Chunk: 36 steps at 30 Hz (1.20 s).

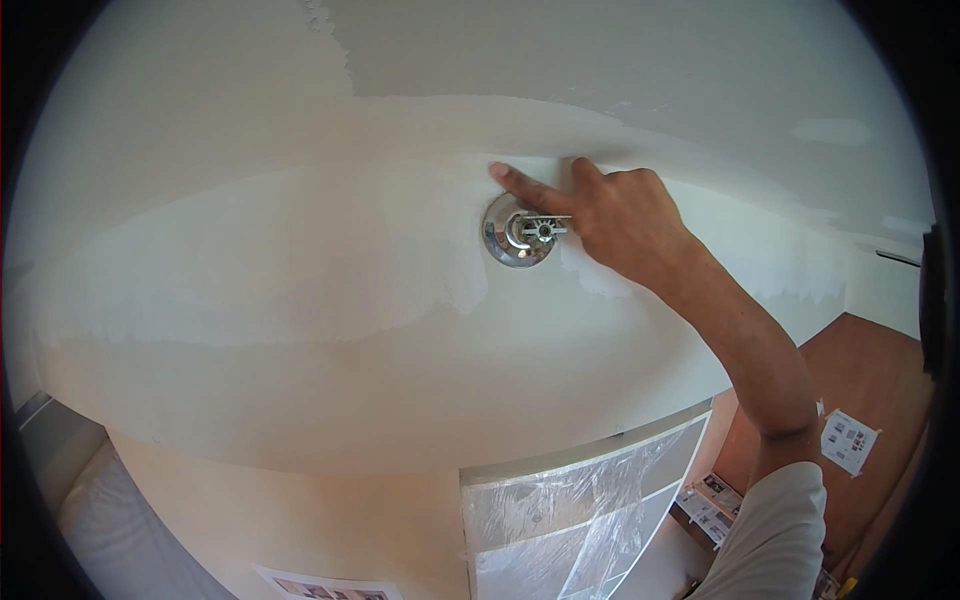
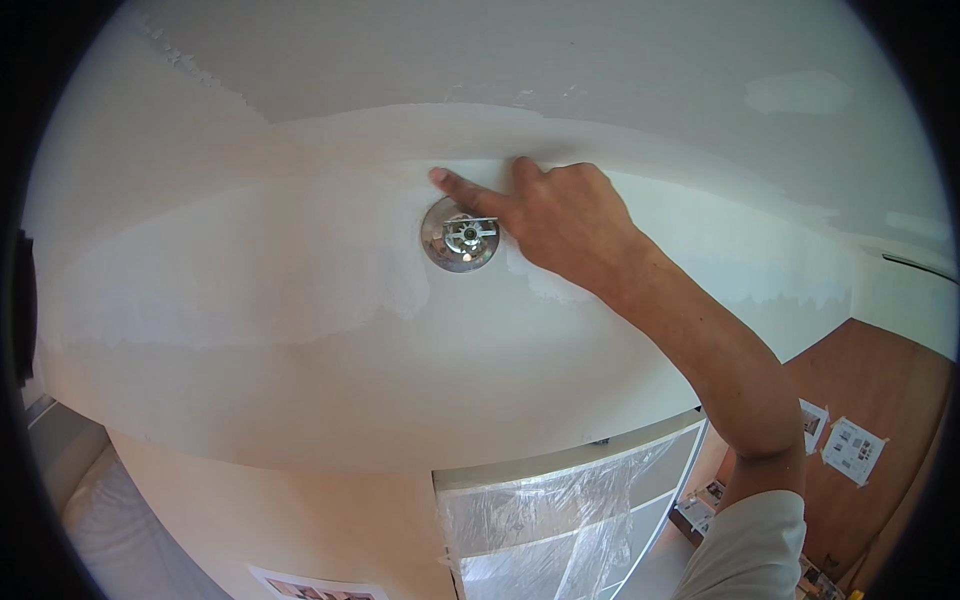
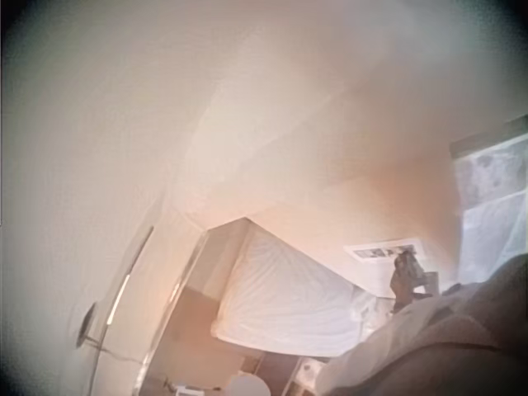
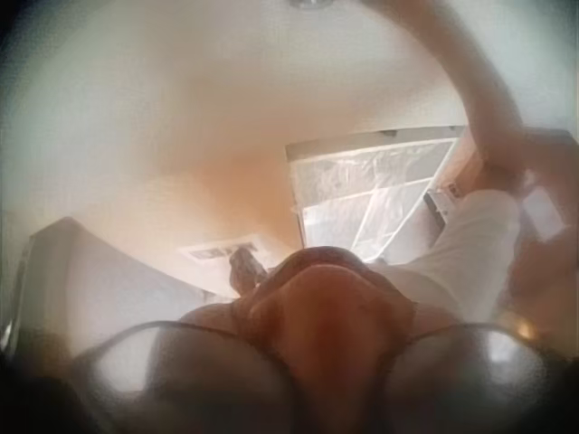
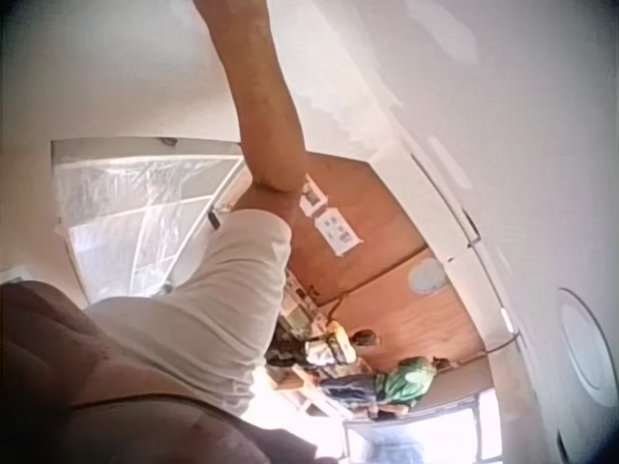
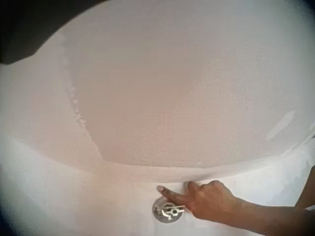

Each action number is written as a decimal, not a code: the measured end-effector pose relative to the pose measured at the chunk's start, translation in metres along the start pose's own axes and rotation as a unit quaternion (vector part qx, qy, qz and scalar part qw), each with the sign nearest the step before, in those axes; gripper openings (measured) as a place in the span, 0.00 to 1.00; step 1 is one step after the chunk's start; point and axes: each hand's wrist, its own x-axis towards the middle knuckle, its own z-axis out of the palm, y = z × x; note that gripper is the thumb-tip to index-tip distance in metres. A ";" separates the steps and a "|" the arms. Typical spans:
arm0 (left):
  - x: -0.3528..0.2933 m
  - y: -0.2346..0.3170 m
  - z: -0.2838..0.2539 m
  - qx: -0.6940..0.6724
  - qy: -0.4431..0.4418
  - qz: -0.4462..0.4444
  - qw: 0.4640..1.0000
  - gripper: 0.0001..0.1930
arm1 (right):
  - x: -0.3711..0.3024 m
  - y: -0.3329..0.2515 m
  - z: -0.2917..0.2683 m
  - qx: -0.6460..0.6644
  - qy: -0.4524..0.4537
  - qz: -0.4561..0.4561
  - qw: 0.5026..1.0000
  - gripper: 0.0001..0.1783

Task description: The person touches a ceiling surface to check for gaps, then pulls a circular light fixture out of its hole and handles the electrical wiring.

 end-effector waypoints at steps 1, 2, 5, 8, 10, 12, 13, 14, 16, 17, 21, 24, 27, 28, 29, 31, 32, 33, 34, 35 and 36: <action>0.000 -0.001 0.000 -0.001 0.001 0.001 1.000 0.18 | -0.004 0.003 0.003 -0.003 0.014 0.006 1.000 0.49; 0.001 -0.001 0.000 0.002 0.000 0.003 1.000 0.17 | -0.009 0.007 0.005 -0.007 0.028 0.013 1.000 0.45; 0.000 -0.002 0.000 0.006 0.002 0.006 1.000 0.17 | -0.026 0.016 0.007 -0.035 -0.011 0.049 0.998 0.46; 0.001 -0.003 0.000 0.010 0.005 0.011 1.000 0.17 | -0.048 0.026 0.011 -0.045 -0.068 0.095 0.992 0.48; 0.001 -0.005 0.001 0.013 0.007 0.016 1.000 0.17 | -0.068 0.034 0.015 -0.054 -0.078 0.113 0.989 0.49; 0.002 -0.007 0.002 0.014 0.008 0.022 1.000 0.17 | -0.087 0.039 0.020 -0.053 -0.096 0.144 0.984 0.49; 0.001 -0.008 0.002 0.016 0.008 0.025 1.000 0.17 | -0.097 0.040 0.021 -0.048 -0.088 0.140 0.985 0.48; 0.001 -0.010 0.003 0.019 0.010 0.028 0.999 0.17 | -0.103 0.039 0.020 -0.036 -0.085 0.147 0.985 0.47; 0.001 -0.013 0.004 0.028 0.017 0.037 0.999 0.17 | -0.115 0.034 0.016 -0.010 -0.079 0.161 0.984 0.44; -0.001 -0.018 0.004 0.034 0.023 0.046 0.998 0.17 | -0.119 0.028 0.011 0.020 -0.064 0.162 0.985 0.43; 0.001 -0.050 0.014 0.096 0.079 0.106 0.987 0.17 | -0.127 0.002 -0.006 0.119 -0.014 0.137 0.983 0.40; 0.001 -0.060 0.021 0.103 0.040 0.032 0.993 0.21 | -0.123 -0.009 -0.011 0.162 0.015 0.111 0.980 0.39; 0.000 -0.005 0.005 -0.104 -0.007 -0.073 0.992 0.24 | -0.108 -0.011 -0.001 0.167 0.044 0.102 0.980 0.40; -0.001 0.025 -0.004 -0.171 -0.023 -0.108 0.979 0.26 | -0.101 -0.012 0.002 0.164 0.046 0.099 0.980 0.40; -0.003 0.050 -0.012 -0.200 -0.032 -0.117 0.972 0.25 | -0.092 -0.013 0.007 0.163 0.050 0.094 0.981 0.41; -0.006 0.082 -0.021 -0.183 -0.035 -0.083 0.979 0.23 | -0.075 -0.014 0.014 0.155 0.049 0.099 0.982 0.42; -0.007 0.091 -0.025 -0.157 -0.029 -0.061 0.985 0.22 | -0.066 -0.015 0.017 0.152 0.050 0.101 0.982 0.43; -0.009 0.097 -0.026 -0.123 -0.024 -0.036 0.991 0.21 | -0.058 -0.014 0.018 0.147 0.051 0.105 0.982 0.44; -0.009 0.104 -0.028 -0.085 -0.018 -0.009 0.996 0.20 | -0.050 -0.013 0.018 0.141 0.052 0.108 0.983 0.45; -0.010 0.108 -0.029 -0.049 -0.011 0.019 0.999 0.19 | -0.045 -0.013 0.018 0.134 0.052 0.112 0.983 0.46; -0.011 0.112 -0.028 -0.015 -0.001 0.046 0.999 0.18 | -0.040 -0.012 0.017 0.118 0.047 0.111 0.986 0.46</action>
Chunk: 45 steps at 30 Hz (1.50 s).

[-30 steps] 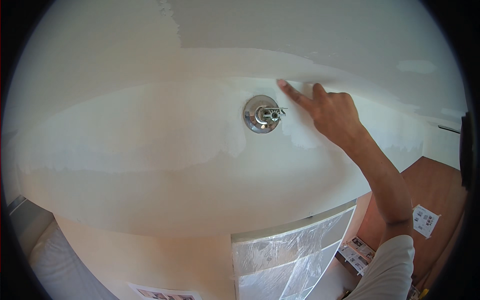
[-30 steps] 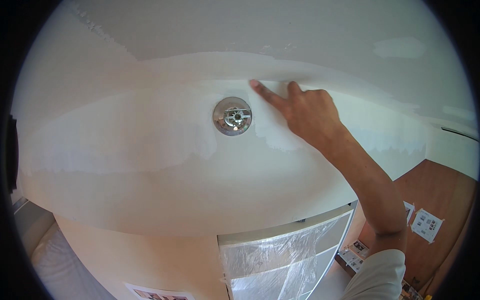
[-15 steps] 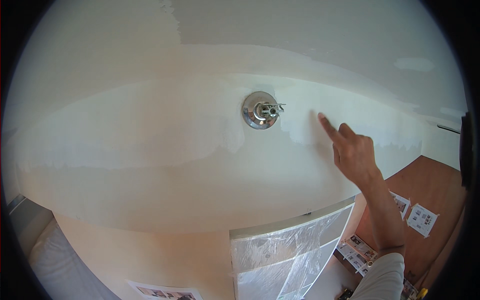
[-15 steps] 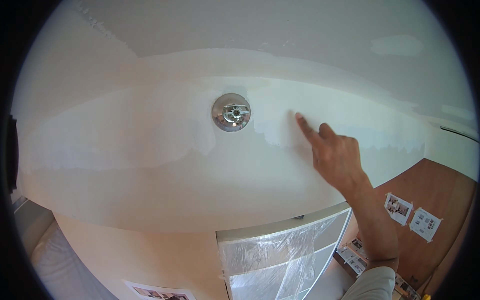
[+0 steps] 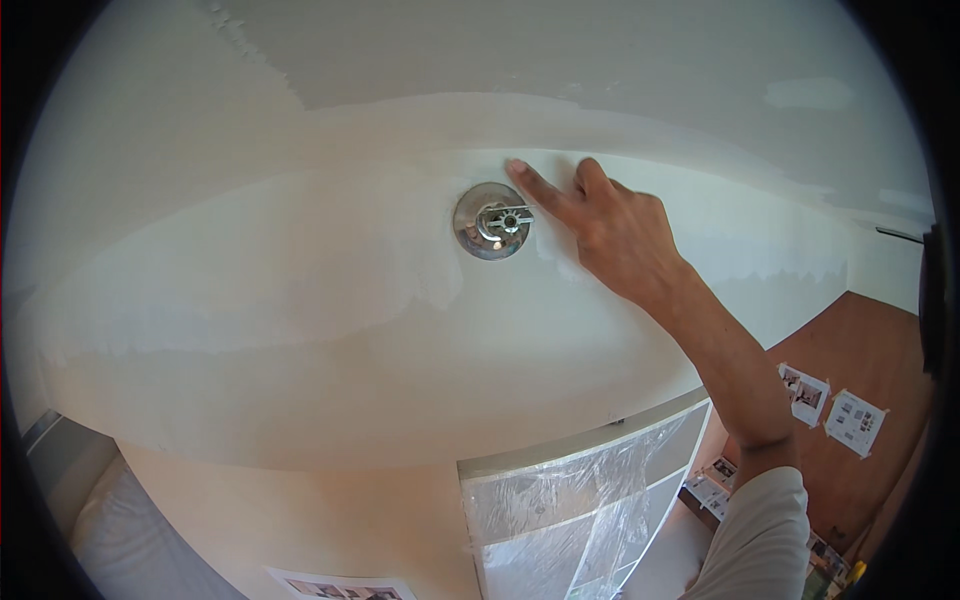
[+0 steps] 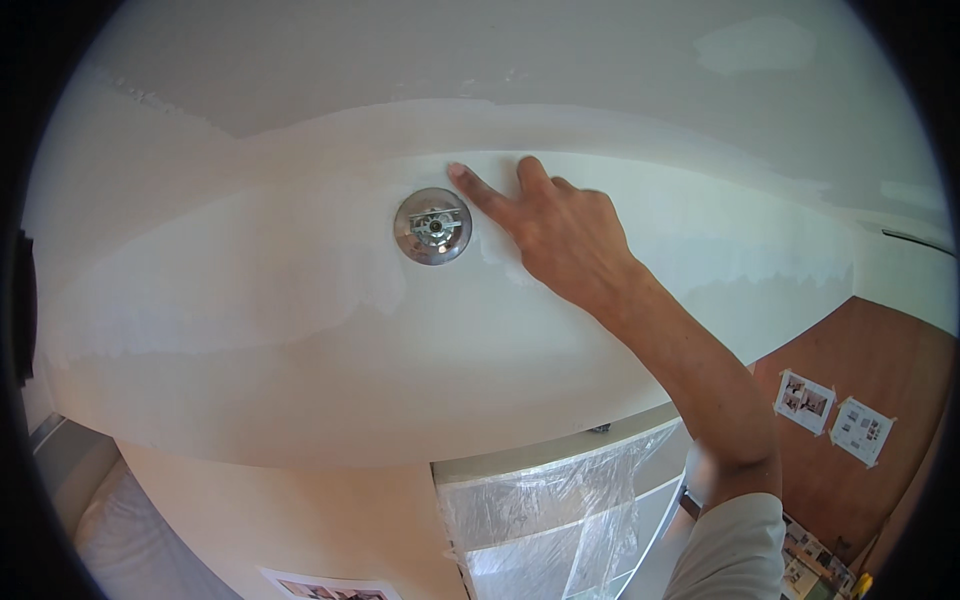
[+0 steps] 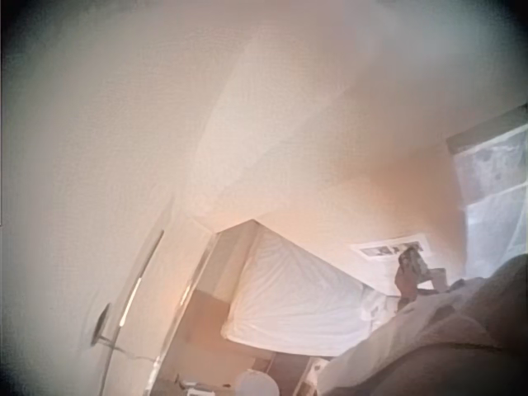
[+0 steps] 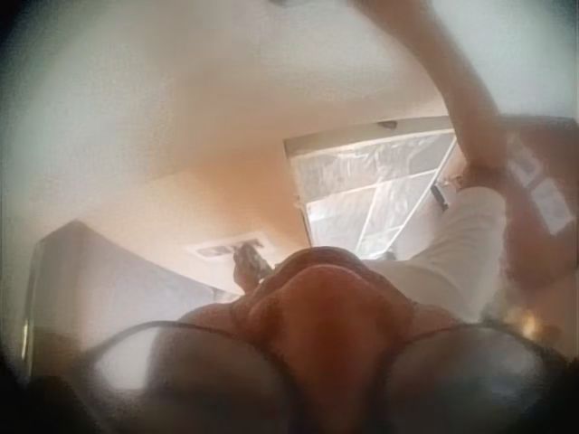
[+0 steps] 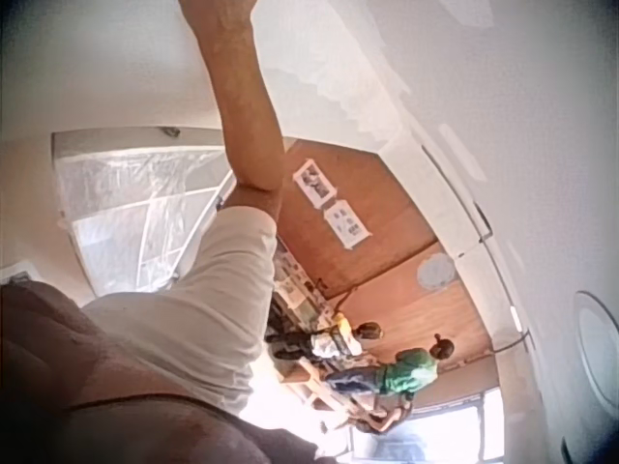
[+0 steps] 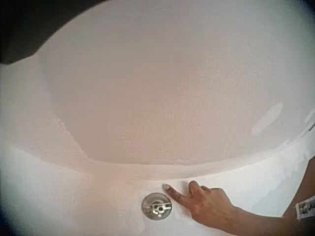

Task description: The person touches a ceiling surface to check for gaps, then pulls a circular light fixture out of its hole and handles the electrical wiring.

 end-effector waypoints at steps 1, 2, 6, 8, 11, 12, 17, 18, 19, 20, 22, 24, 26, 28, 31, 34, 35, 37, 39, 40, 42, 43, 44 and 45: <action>-0.002 0.006 -0.002 0.038 0.009 0.026 0.999 0.17 | 0.004 -0.002 0.001 -0.013 -0.004 -0.001 1.000 0.45; -0.002 0.012 -0.002 0.073 0.019 0.052 0.996 0.16 | 0.005 -0.003 0.002 -0.027 -0.008 -0.002 1.000 0.45; -0.001 0.040 -0.006 0.185 0.048 0.142 0.971 0.13 | -0.011 0.002 0.005 -0.041 0.011 -0.018 0.999 0.41; -0.002 0.045 -0.004 0.216 0.059 0.162 0.961 0.11 | -0.019 0.003 0.004 -0.039 0.015 -0.014 0.999 0.40; -0.002 0.031 0.001 0.233 0.059 0.158 0.958 0.09 | -0.034 0.007 0.003 -0.035 -0.003 0.015 0.999 0.41; -0.002 0.019 0.004 0.239 0.049 0.141 0.959 0.10 | -0.032 0.005 0.002 -0.030 -0.002 0.025 0.999 0.42; -0.010 -0.003 0.010 -0.021 0.007 -0.049 0.999 0.09 | -0.013 -0.007 -0.006 -0.021 -0.046 0.031 0.998 0.47; -0.011 -0.004 0.010 -0.075 -0.002 -0.087 0.993 0.09 | -0.010 -0.007 -0.004 -0.034 -0.040 0.024 0.998 0.48; -0.010 0.007 0.010 0.026 0.014 0.002 1.000 0.09 | -0.008 -0.006 0.000 -0.049 -0.035 0.016 0.998 0.48; -0.008 0.030 0.004 0.130 0.031 0.087 0.987 0.10 | -0.005 -0.008 0.006 -0.059 -0.028 0.008 0.998 0.49; -0.006 0.036 0.001 0.203 0.052 0.161 0.964 0.10 | -0.009 -0.004 0.014 -0.055 0.005 0.011 0.998 0.45; -0.005 -0.005 0.012 0.142 0.062 0.145 0.977 0.09 | -0.020 0.008 0.017 -0.061 0.020 0.038 0.997 0.42; -0.002 -0.060 0.028 0.078 0.072 0.129 0.986 0.09 | -0.033 0.022 0.017 -0.071 0.019 0.082 0.994 0.41; 0.009 -0.106 0.039 -0.009 0.055 0.064 0.996 0.09 | -0.046 0.022 0.011 -0.081 0.001 0.102 0.991 0.38; 0.027 -0.175 0.033 -0.160 -0.013 -0.110 0.981 0.11 | -0.074 0.010 -0.004 -0.038 0.022 0.095 0.995 0.34; -0.001 -0.184 0.020 -0.280 -0.028 -0.284 0.916 0.15 | -0.104 -0.026 -0.035 0.146 0.008 0.038 0.988 0.32; 0.008 -0.158 0.023 -0.320 0.021 -0.267 0.909 0.18 | -0.112 -0.040 -0.045 0.229 -0.016 0.024 0.973 0.32; 0.033 -0.094 0.020 -0.373 0.050 -0.218 0.900 0.25 | -0.150 -0.071 -0.051 0.389 -0.089 0.026 0.916 0.32; 0.030 -0.092 0.018 -0.394 0.086 -0.347 0.847 0.20 | -0.180 -0.113 -0.054 0.519 -0.135 0.001 0.844 0.32; 0.029 -0.091 0.022 -0.485 0.119 -0.335 0.799 0.20 | -0.191 -0.144 -0.051 0.586 -0.141 0.005 0.798 0.30; 0.044 -0.080 0.021 -0.546 0.105 -0.324 0.765 0.21 | -0.209 -0.189 -0.056 0.648 -0.205 0.032 0.733 0.26; 0.054 -0.063 0.015 -0.542 0.108 -0.358 0.753 0.21 | -0.218 -0.207 -0.058 0.659 -0.227 0.047 0.716 0.25; 0.050 -0.057 0.010 -0.581 0.096 -0.331 0.738 0.21 | -0.227 -0.223 -0.064 0.669 -0.239 0.053 0.702 0.24; 0.051 -0.052 0.006 -0.607 0.066 -0.325 0.722 0.21 | -0.236 -0.239 -0.066 0.684 -0.258 0.057 0.680 0.25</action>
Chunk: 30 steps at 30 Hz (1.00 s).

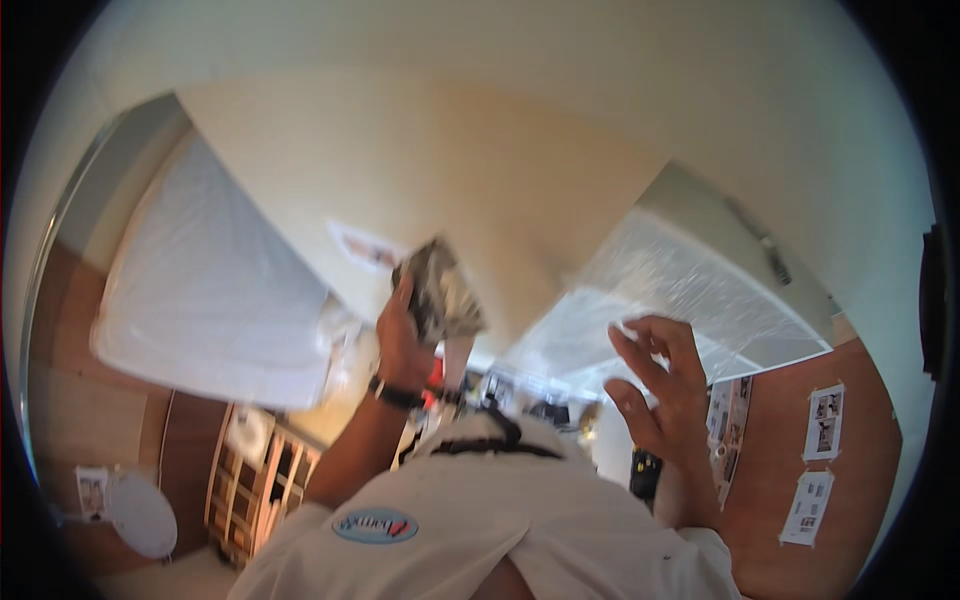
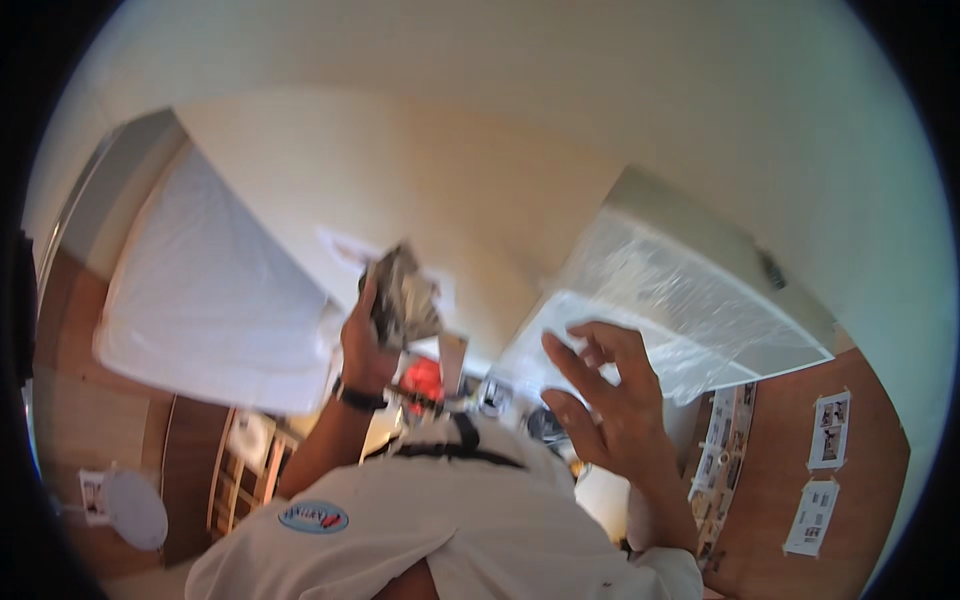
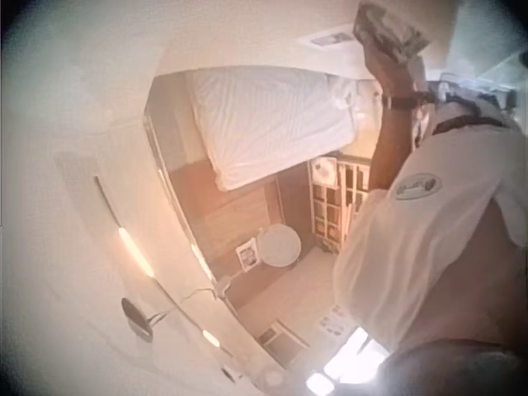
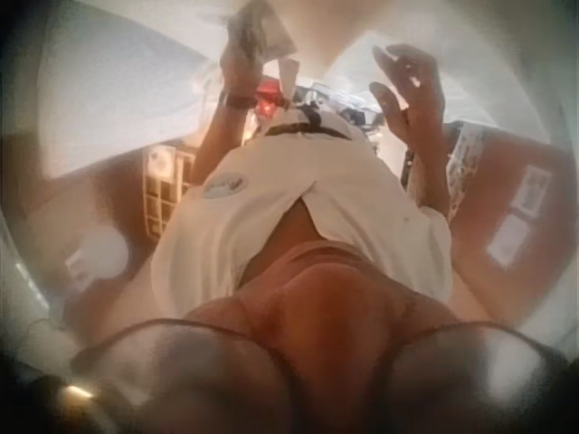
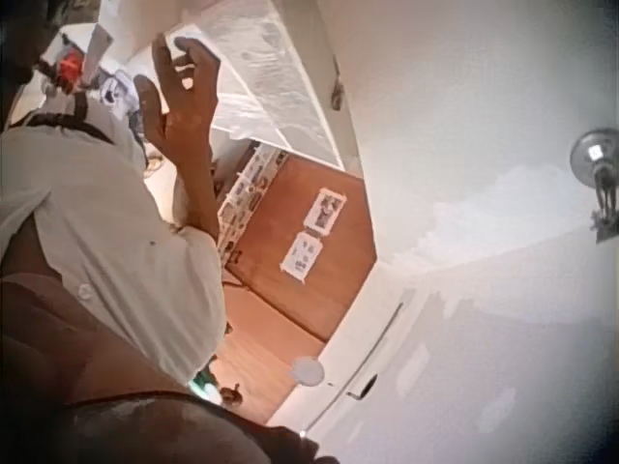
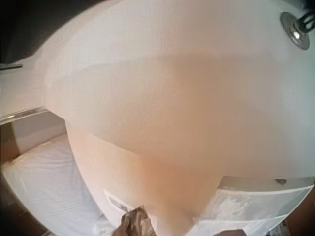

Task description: The person touches a ceiling surface to check for gaps, then pulls a circular light fixture out of its hole and handles the electrical wiring.

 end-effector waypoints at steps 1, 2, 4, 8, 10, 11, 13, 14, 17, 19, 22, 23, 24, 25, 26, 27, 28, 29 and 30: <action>-0.013 0.010 0.017 -0.042 -0.043 -0.034 0.998 0.22 | -0.004 0.002 0.020 0.040 0.009 0.006 0.999 0.26; -0.023 0.019 0.026 -0.063 -0.070 -0.030 0.995 0.22 | -0.004 -0.001 0.038 0.067 0.005 0.013 0.998 0.27; -0.028 0.016 0.034 -0.084 -0.079 -0.020 0.993 0.22 | -0.002 0.001 0.067 0.101 -0.019 0.029 0.994 0.30; -0.042 0.023 0.056 -0.088 -0.095 -0.008 0.992 0.21 | 0.006 0.006 0.104 0.129 -0.055 0.051 0.989 0.35; -0.046 0.023 0.064 -0.056 -0.045 0.013 0.997 0.20 | 0.010 0.008 0.115 0.121 -0.072 0.055 0.989 0.37; -0.047 0.023 0.066 -0.040 -0.021 0.023 0.999 0.19 | 0.012 0.008 0.119 0.123 -0.068 0.059 0.988 0.36; -0.046 0.022 0.064 -0.015 -0.011 0.025 1.000 0.18 | 0.015 0.009 0.125 0.127 -0.062 0.065 0.988 0.36; -0.047 0.022 0.064 -0.002 -0.006 0.027 1.000 0.17 | 0.018 0.010 0.126 0.127 -0.068 0.070 0.987 0.35; -0.054 0.021 0.065 0.072 0.037 0.075 0.994 0.16 | 0.021 0.013 0.128 0.124 -0.086 0.072 0.986 0.34; -0.050 0.017 0.061 0.059 0.045 0.070 0.995 0.16 | 0.019 0.015 0.128 0.119 -0.100 0.061 0.986 0.33; -0.044 0.011 0.056 0.056 0.067 0.086 0.992 0.16 | 0.017 0.014 0.126 0.151 -0.113 0.078 0.979 0.30; -0.042 0.009 0.055 0.058 0.076 0.095 0.991 0.15 | 0.016 0.015 0.126 0.160 -0.119 0.078 0.977 0.29; -0.040 0.006 0.053 0.061 0.071 0.111 0.989 0.15 | 0.015 0.016 0.125 0.169 -0.124 0.079 0.975 0.28; -0.037 0.004 0.052 0.065 0.064 0.127 0.988 0.15 | 0.015 0.017 0.125 0.178 -0.128 0.079 0.972 0.26; -0.035 0.002 0.052 0.069 0.058 0.143 0.986 0.16 | 0.014 0.018 0.125 0.194 -0.134 0.080 0.968 0.25; -0.035 0.001 0.052 0.070 0.061 0.150 0.984 0.15 | 0.012 0.019 0.124 0.210 -0.140 0.081 0.964 0.24; -0.037 0.002 0.056 0.072 0.063 0.158 0.983 0.15 | 0.011 0.020 0.122 0.225 -0.145 0.083 0.960 0.24; -0.039 0.001 0.058 0.073 0.064 0.165 0.982 0.15 | 0.009 0.024 0.121 0.276 -0.147 0.098 0.945 0.23; -0.037 -0.002 0.054 0.080 0.066 0.169 0.980 0.15 | 0.005 0.029 0.120 0.325 -0.148 0.113 0.927 0.22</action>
